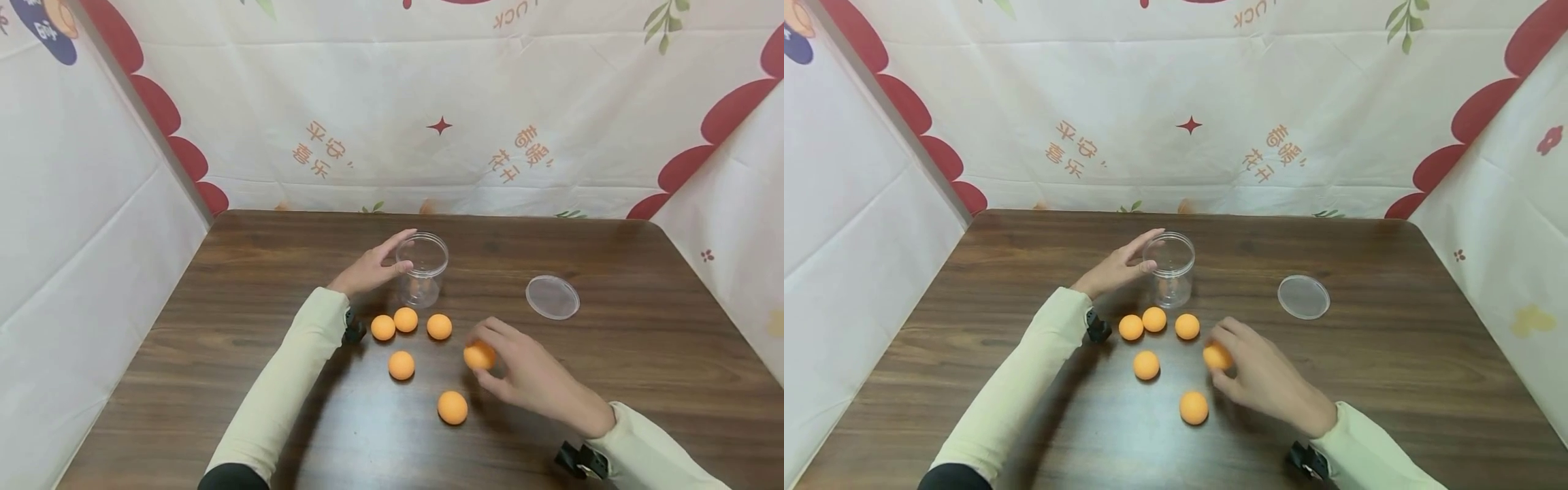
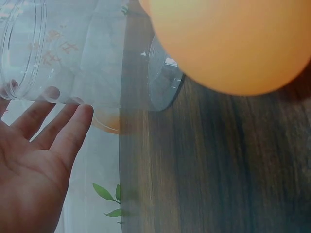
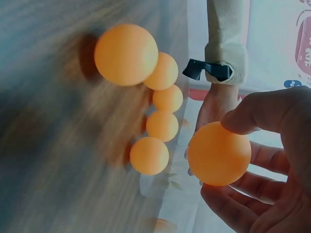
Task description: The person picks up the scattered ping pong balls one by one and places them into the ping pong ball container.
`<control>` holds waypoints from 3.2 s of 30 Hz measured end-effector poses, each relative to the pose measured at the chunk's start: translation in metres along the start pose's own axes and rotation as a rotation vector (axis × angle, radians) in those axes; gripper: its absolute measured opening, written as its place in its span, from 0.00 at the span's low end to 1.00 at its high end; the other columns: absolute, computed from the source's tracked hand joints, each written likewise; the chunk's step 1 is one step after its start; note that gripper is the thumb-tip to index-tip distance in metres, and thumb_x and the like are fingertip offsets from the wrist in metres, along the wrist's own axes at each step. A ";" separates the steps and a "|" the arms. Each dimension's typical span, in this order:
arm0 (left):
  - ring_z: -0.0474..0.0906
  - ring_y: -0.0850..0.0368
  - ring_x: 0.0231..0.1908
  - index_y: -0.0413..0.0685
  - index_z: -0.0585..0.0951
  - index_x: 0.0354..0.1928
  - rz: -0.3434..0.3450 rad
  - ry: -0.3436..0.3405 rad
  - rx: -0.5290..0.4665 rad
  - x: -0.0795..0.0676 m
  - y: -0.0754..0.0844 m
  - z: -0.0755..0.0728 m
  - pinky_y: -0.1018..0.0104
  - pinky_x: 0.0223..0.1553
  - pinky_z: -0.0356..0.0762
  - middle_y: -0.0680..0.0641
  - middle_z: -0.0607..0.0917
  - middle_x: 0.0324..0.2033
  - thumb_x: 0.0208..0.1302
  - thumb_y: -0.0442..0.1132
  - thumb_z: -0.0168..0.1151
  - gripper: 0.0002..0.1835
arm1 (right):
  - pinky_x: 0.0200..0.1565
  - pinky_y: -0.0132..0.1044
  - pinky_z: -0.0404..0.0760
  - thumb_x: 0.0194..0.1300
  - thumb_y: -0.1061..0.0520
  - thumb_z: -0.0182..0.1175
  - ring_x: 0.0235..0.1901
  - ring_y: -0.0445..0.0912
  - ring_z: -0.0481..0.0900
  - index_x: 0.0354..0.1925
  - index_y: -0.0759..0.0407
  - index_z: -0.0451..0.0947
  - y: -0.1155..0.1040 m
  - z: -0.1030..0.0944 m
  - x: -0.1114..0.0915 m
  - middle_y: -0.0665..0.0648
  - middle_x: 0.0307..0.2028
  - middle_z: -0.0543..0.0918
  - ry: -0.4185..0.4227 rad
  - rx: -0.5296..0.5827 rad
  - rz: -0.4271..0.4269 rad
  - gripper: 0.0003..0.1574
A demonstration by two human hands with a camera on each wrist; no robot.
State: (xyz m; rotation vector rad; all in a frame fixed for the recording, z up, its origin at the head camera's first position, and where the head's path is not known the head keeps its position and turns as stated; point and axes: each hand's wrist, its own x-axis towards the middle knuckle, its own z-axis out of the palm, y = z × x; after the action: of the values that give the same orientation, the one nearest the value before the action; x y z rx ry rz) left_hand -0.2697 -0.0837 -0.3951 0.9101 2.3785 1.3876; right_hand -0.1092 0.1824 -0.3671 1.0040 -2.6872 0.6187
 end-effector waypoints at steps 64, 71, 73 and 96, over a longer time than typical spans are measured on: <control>0.63 0.46 0.66 0.60 0.52 0.75 -0.008 0.011 -0.014 0.001 -0.002 0.000 0.48 0.64 0.64 0.45 0.65 0.69 0.70 0.52 0.52 0.35 | 0.34 0.40 0.75 0.55 0.63 0.64 0.31 0.49 0.74 0.46 0.64 0.77 0.030 0.011 0.128 0.61 0.45 0.77 0.225 0.048 0.024 0.18; 0.63 0.48 0.67 0.61 0.51 0.75 -0.002 0.004 -0.028 0.002 -0.004 0.003 0.48 0.64 0.64 0.44 0.63 0.70 0.70 0.53 0.51 0.35 | 0.35 0.40 0.76 0.56 0.63 0.63 0.33 0.50 0.74 0.46 0.65 0.77 0.033 0.018 0.126 0.61 0.45 0.76 0.197 0.062 0.067 0.17; 0.63 0.48 0.66 0.60 0.52 0.74 0.008 0.015 -0.029 0.002 -0.004 0.003 0.47 0.64 0.64 0.43 0.64 0.70 0.71 0.49 0.52 0.34 | 0.35 0.40 0.75 0.56 0.63 0.63 0.33 0.50 0.74 0.46 0.64 0.77 0.033 0.019 0.126 0.61 0.45 0.76 0.198 0.062 0.071 0.17; 0.59 0.42 0.69 0.61 0.50 0.75 0.010 0.017 -0.048 0.001 -0.006 0.003 0.43 0.65 0.61 0.43 0.64 0.69 0.69 0.58 0.49 0.37 | 0.34 0.43 0.78 0.59 0.61 0.62 0.37 0.52 0.76 0.38 0.63 0.83 0.032 0.022 0.127 0.62 0.44 0.78 0.157 -0.006 0.065 0.08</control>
State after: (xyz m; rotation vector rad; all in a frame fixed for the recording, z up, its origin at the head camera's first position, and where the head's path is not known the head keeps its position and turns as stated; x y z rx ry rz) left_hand -0.2712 -0.0831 -0.4020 0.9028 2.3454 1.4557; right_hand -0.2266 0.1213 -0.3545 0.8328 -2.5907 0.6715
